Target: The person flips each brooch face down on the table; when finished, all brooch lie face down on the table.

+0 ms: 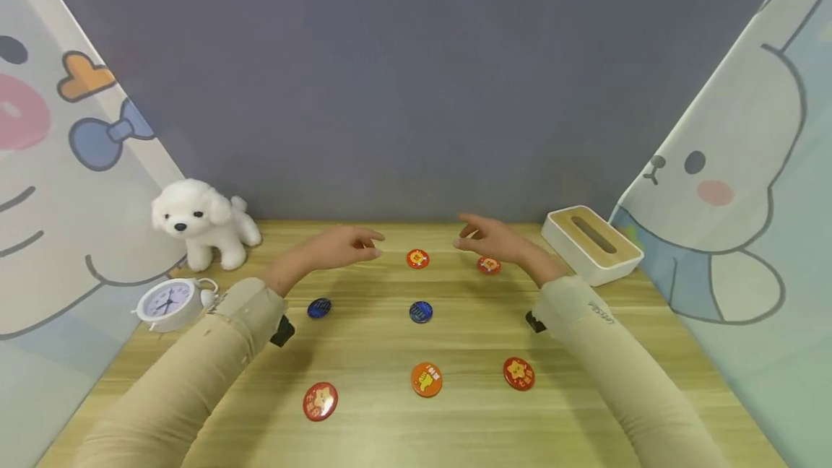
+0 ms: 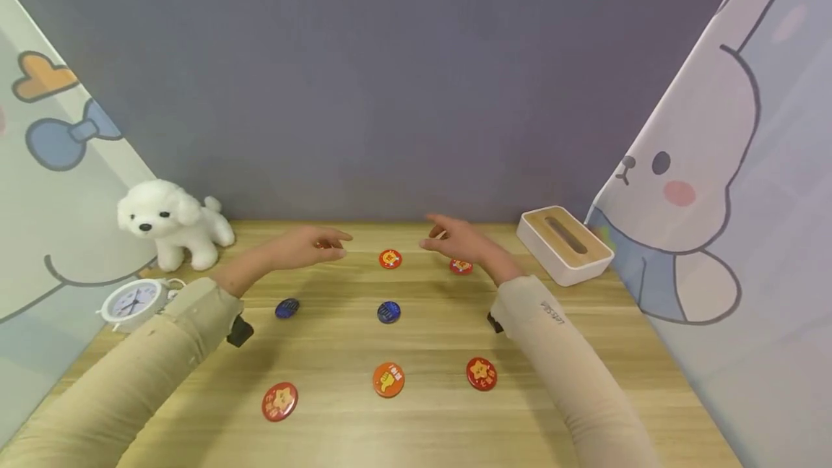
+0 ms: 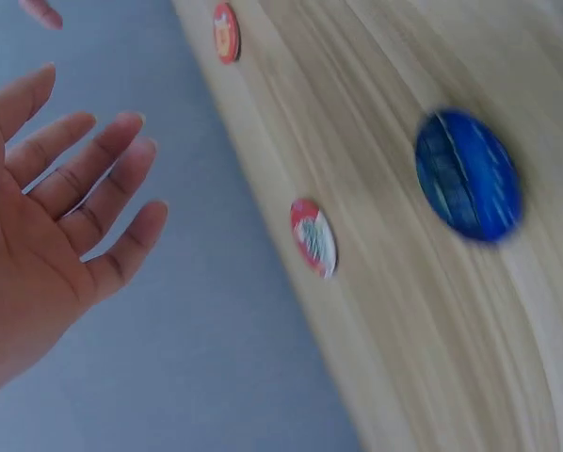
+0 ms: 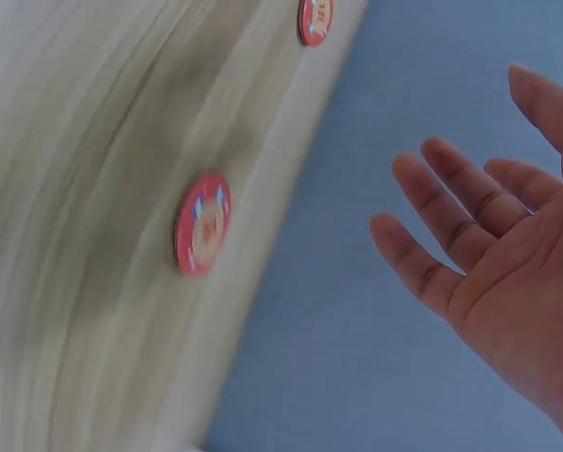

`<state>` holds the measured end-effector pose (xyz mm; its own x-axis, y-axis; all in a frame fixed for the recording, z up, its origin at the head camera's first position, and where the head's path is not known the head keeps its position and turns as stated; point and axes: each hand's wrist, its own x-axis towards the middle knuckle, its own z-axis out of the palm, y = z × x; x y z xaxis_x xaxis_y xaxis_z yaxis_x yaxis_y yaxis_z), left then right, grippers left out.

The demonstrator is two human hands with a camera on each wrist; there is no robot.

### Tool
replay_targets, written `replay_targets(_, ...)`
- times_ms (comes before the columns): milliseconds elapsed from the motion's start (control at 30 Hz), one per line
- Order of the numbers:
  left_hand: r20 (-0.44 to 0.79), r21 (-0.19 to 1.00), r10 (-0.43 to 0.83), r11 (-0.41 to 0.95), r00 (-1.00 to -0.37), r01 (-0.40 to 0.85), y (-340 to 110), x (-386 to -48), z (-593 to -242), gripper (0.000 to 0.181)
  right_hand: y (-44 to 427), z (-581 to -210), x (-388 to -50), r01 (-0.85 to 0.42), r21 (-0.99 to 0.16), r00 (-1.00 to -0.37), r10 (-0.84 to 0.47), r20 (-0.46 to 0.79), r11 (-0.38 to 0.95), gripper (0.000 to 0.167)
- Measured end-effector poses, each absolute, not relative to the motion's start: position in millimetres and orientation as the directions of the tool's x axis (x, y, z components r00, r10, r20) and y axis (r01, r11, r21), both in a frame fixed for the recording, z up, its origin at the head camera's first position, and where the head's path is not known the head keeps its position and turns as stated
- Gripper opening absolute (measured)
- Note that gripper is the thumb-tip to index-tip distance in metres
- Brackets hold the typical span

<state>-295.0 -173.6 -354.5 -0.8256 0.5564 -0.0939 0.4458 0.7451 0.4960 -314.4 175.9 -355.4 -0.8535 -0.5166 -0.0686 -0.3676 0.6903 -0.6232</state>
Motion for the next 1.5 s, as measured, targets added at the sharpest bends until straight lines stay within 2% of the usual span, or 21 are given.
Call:
replay_targets(233,-0.168,0.553,0.567,0.732,-0.806,0.399,-148.3,-321.5,-378.1,0.052,147.7,-390.0,-334.0,-0.304,-0.685,-0.854,-0.508,-0.112,0.662,0.064)
replay_targets(367,-0.192,0.534,0.555,0.751,-0.810,0.388,-137.7,-333.0,-388.7,0.051,134.8,-405.8,-339.6,-0.266,-0.717,-0.868,-0.484,-0.113,0.644,0.062)
replay_targets(533,-0.204,0.489,0.531,0.783,-0.822,0.385,-126.2,-344.1,-400.1,0.049,123.8,-416.5,-343.7,-0.282,-0.713,-0.877,-0.474,-0.079,0.642,0.055)
replay_targets(800,-0.115,0.447,0.554,0.770,-0.824,0.455,-116.9,-353.5,-417.3,0.053,114.5,-428.5,-349.7,-0.315,-0.633,-0.877,-0.471,-0.089,0.707,0.052)
replay_targets(1100,-0.080,0.305,0.536,0.816,-0.840,0.491,-106.4,-351.0,-425.7,0.050,109.1,-434.3,-352.9,-0.369,-0.407,-0.895,-0.438,-0.089,0.836,0.046)
replay_targets(1300,-0.068,0.263,0.511,0.838,-0.857,0.479,-104.5,-351.1,-425.9,0.049,105.6,-435.5,-354.4,-0.404,-0.376,-0.886,-0.459,-0.065,0.834,0.047)
replay_targets(1500,-0.045,0.263,0.511,0.835,-0.858,0.484,-103.8,-353.6,-427.1,0.046,104.0,-435.4,-357.6,-0.402,-0.395,-0.887,-0.458,-0.054,0.826,0.049)
